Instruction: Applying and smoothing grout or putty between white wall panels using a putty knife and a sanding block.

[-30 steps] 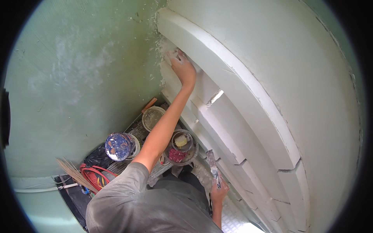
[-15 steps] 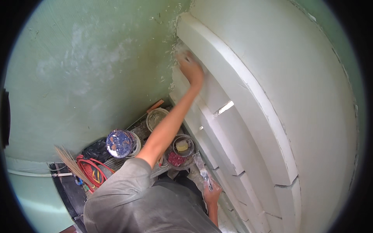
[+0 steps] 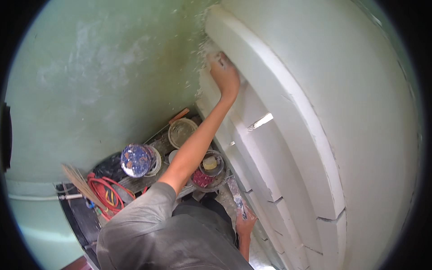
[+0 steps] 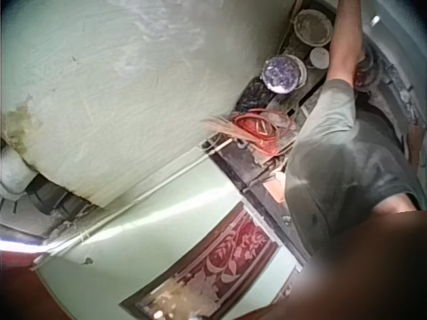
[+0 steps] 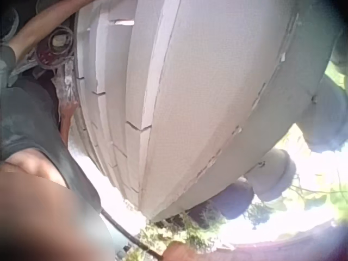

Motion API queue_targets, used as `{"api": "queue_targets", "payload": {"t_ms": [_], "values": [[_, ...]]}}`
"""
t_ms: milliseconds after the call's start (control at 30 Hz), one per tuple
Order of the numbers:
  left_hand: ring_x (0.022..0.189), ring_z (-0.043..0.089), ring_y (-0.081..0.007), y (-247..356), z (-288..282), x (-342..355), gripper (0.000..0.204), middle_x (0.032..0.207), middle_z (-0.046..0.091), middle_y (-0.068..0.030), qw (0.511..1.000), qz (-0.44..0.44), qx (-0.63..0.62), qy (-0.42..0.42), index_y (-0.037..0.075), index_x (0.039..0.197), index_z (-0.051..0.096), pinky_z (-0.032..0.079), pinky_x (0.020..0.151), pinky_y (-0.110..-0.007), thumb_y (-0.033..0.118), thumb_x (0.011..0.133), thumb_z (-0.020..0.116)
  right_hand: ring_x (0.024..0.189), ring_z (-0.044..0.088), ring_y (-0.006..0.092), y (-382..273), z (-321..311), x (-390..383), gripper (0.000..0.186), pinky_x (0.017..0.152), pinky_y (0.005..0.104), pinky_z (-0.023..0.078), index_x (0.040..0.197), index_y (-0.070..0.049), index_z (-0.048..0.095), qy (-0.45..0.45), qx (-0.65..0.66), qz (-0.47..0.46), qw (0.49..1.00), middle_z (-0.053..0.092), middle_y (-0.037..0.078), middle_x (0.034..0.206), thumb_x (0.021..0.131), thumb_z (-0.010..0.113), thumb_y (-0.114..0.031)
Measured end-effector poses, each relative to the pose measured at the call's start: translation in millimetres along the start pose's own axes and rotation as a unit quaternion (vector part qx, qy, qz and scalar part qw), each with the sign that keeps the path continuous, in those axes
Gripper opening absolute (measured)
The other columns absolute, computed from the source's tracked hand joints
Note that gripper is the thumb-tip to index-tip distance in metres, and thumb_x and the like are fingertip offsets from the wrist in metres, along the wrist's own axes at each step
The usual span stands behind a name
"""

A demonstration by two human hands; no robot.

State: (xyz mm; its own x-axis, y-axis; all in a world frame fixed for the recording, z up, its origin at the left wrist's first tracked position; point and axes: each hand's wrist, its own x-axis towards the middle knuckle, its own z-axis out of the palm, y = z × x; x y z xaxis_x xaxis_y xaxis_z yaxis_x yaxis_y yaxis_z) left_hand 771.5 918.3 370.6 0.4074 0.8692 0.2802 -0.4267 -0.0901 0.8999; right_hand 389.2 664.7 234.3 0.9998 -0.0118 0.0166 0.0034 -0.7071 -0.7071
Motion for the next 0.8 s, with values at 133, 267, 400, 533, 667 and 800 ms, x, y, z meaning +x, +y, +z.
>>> {"api": "queue_targets", "payload": {"t_ms": [133,267,400,533,667,800], "values": [[0.094,0.062,-0.0503,-4.9,8.8,59.4,0.026,0.106,0.065,-0.0353,0.995,-0.087,0.011,0.058,-0.008,0.115,0.051,0.046,0.08,-0.053,0.015,0.103,0.048,0.108,0.07,0.0323,-8.7,1.0,10.6,0.036,0.098,0.0375,0.049,0.123,0.004,0.067,-0.059,-0.004,-0.013,0.998,0.071,0.025,0.115,0.09,0.063,-0.011],[0.096,0.063,-0.0483,8.6,-6.0,-20.9,0.027,0.104,0.064,-0.0331,0.999,-0.033,0.002,0.0,-0.008,0.113,0.051,0.046,0.081,-0.052,0.017,0.102,0.049,0.105,0.07,0.0277,-11.3,11.7,17.3,0.038,0.095,0.035,0.049,0.125,0.004,0.066,-0.03,0.032,0.021,0.999,0.072,0.023,0.112,0.09,0.063,-0.01],[0.094,0.066,-0.047,-14.0,2.1,56.0,0.028,0.101,0.065,-0.0311,0.994,-0.036,0.027,0.099,-0.006,0.117,0.051,0.047,0.082,-0.051,0.019,0.103,0.048,0.103,0.072,0.033,-10.4,3.1,14.1,0.036,0.093,0.0377,0.051,0.124,0.002,0.068,-0.037,-0.001,-0.03,0.999,0.072,0.025,0.11,0.089,0.064,-0.009],[0.08,0.064,-0.0519,-5.4,1.5,-2.0,0.033,0.084,0.066,-0.0301,0.999,-0.046,-0.013,0.014,-0.007,0.123,0.047,0.046,0.07,-0.055,0.018,0.102,0.049,0.105,0.071,0.0319,-3.0,8.5,8.1,0.037,0.095,0.0374,0.05,0.124,0.005,0.067,0.023,0.024,0.001,0.999,0.071,0.024,0.112,0.089,0.065,-0.009],[0.078,0.064,-0.0509,7.8,-5.6,-23.5,0.036,0.086,0.067,-0.0299,0.996,-0.063,0.006,-0.062,-0.007,0.126,0.046,0.046,0.069,-0.056,0.021,0.103,0.047,0.109,0.069,0.0315,-11.1,0.1,11.3,0.037,0.098,0.037,0.049,0.125,0.005,0.066,-0.022,0.013,0.025,0.999,0.071,0.024,0.116,0.09,0.064,-0.008],[0.081,0.064,-0.0506,1.5,9.7,71.2,0.032,0.087,0.065,-0.0307,0.994,-0.063,-0.031,0.079,-0.006,0.125,0.047,0.045,0.068,-0.057,0.017,0.102,0.048,0.109,0.067,0.0257,-18.4,-3.7,8.0,0.038,0.099,0.035,0.047,0.126,0.008,0.064,-0.012,0.023,0.01,1.0,0.071,0.022,0.117,0.093,0.06,-0.01]]}}
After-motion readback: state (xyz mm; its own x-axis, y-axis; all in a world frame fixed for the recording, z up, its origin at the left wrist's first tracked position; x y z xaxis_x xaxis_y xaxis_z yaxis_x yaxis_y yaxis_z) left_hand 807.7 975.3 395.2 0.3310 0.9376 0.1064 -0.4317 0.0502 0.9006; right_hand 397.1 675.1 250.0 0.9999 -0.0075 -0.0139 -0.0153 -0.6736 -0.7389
